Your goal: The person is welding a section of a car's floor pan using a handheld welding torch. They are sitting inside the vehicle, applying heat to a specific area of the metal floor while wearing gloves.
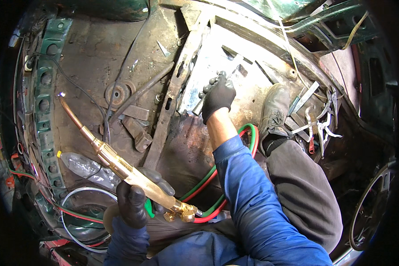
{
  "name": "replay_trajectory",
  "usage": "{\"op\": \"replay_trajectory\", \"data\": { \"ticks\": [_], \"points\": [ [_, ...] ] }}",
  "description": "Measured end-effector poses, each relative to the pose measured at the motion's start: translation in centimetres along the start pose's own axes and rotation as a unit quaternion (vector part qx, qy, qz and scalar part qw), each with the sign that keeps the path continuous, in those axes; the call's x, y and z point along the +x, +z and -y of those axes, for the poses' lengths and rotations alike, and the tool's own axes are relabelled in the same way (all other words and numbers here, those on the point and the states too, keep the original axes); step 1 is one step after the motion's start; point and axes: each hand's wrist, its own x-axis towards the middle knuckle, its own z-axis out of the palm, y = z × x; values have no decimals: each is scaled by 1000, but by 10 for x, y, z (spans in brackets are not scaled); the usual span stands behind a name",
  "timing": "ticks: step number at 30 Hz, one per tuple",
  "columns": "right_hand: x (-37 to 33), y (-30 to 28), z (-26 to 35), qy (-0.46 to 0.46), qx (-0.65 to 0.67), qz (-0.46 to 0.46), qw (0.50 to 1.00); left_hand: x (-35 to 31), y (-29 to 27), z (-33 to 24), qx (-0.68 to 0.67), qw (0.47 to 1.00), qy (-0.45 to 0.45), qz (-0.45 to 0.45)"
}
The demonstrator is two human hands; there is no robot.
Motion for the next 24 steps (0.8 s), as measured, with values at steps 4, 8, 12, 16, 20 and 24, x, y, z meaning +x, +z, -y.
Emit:
{"op": "replay_trajectory", "data": {
  "ticks": [4, 8, 12, 16, 20, 24],
  "points": [
    [-4, 6, -8, 16, 10, -1, 1000, 2, 3, -1, -6, 1000, 7, -14],
    [-9, 13, -2, 46, -30, 35, 998, 1, 1, 0, -6, 1000, 1, -10],
    [-8, 5, -3, 24, -20, 34, 999, 1, 3, -2, -6, 1000, 1, -12],
    [10, -14, -29, -141, -110, 4, 984, 2, 3, 0, -6, 1000, -2, 7],
    [-9, -12, -16, -63, -45, 43, 996, 0, 3, -1, 17, 1000, -12, 14],
    [-5, -18, -4, 60, -19, 83, 995, 0, 4, -1, 15, 1000, -6, 16]
  ]
}}
